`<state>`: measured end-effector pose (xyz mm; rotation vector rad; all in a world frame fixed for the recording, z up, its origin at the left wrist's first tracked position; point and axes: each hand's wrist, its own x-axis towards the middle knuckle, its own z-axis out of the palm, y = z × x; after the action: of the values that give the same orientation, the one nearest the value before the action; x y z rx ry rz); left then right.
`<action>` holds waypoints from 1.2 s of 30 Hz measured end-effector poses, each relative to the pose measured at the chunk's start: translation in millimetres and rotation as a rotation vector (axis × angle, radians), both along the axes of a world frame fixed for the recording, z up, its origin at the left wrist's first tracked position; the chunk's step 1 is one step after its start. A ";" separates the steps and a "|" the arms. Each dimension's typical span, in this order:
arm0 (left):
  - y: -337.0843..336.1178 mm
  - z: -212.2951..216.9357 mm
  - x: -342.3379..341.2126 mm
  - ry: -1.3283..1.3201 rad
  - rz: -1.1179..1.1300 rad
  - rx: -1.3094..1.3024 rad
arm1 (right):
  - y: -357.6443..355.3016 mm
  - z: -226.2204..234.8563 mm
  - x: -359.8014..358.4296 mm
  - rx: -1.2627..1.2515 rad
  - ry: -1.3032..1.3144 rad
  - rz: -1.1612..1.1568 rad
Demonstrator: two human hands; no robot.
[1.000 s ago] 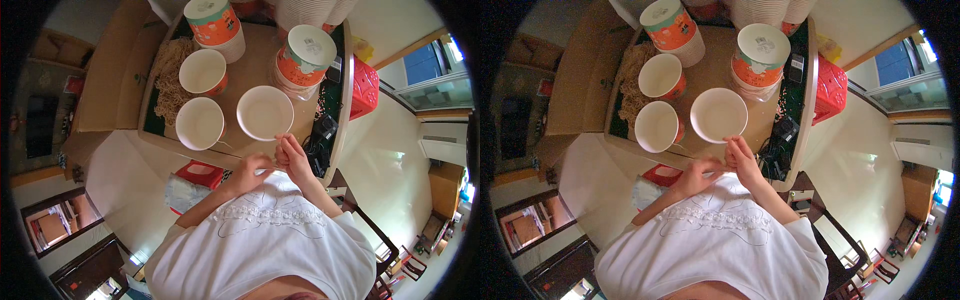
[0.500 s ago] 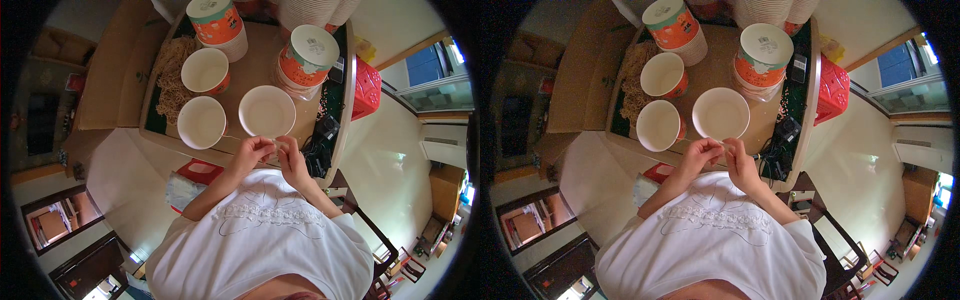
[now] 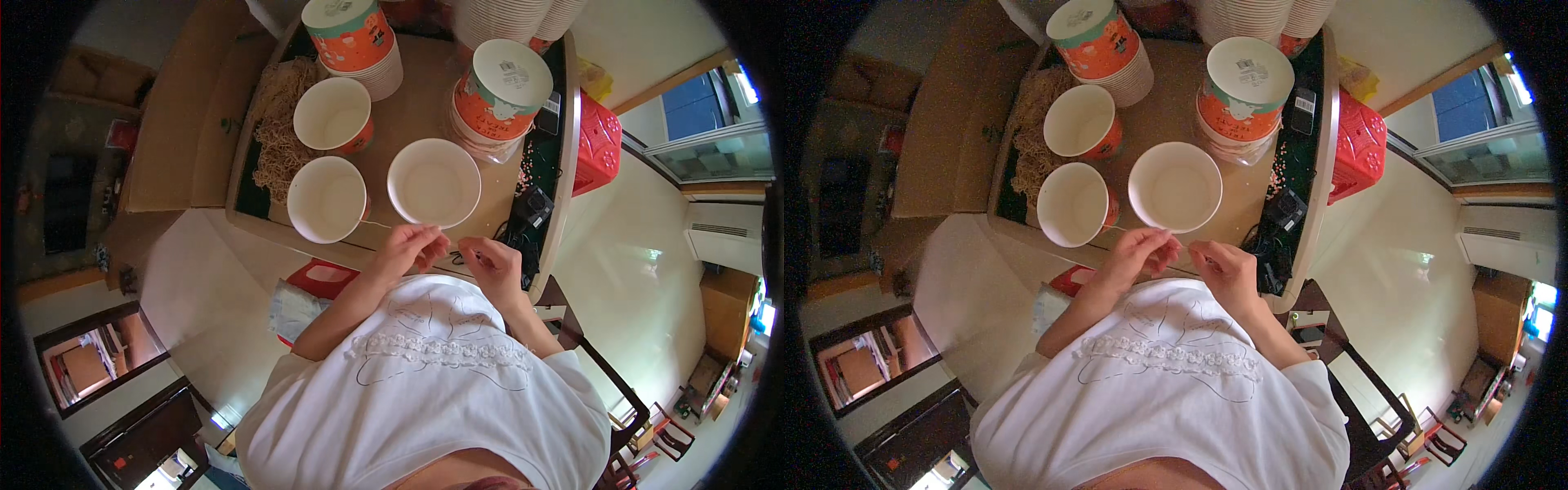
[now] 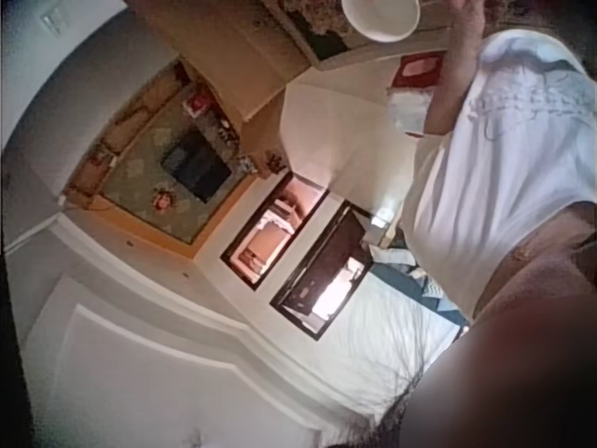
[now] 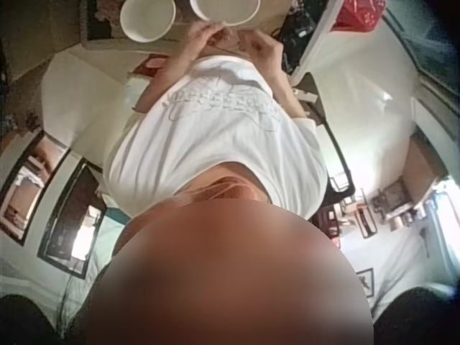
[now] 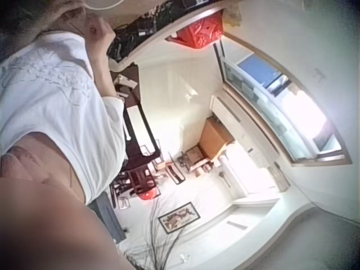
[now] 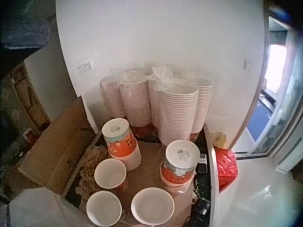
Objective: Peeling residue and cleaning the interior of paper bowls by hand.
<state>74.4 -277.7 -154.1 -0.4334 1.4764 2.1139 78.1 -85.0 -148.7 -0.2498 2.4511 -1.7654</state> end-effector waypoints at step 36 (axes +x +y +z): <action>-18.6 -9.7 -48.8 0.805 -0.235 -0.893 | 100.4 71.6 -4.0 -1.017 0.203 0.283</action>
<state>25.5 -296.3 -163.8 0.3551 2.7475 1.3656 74.1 15.3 -77.1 -0.8203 1.2695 -2.7364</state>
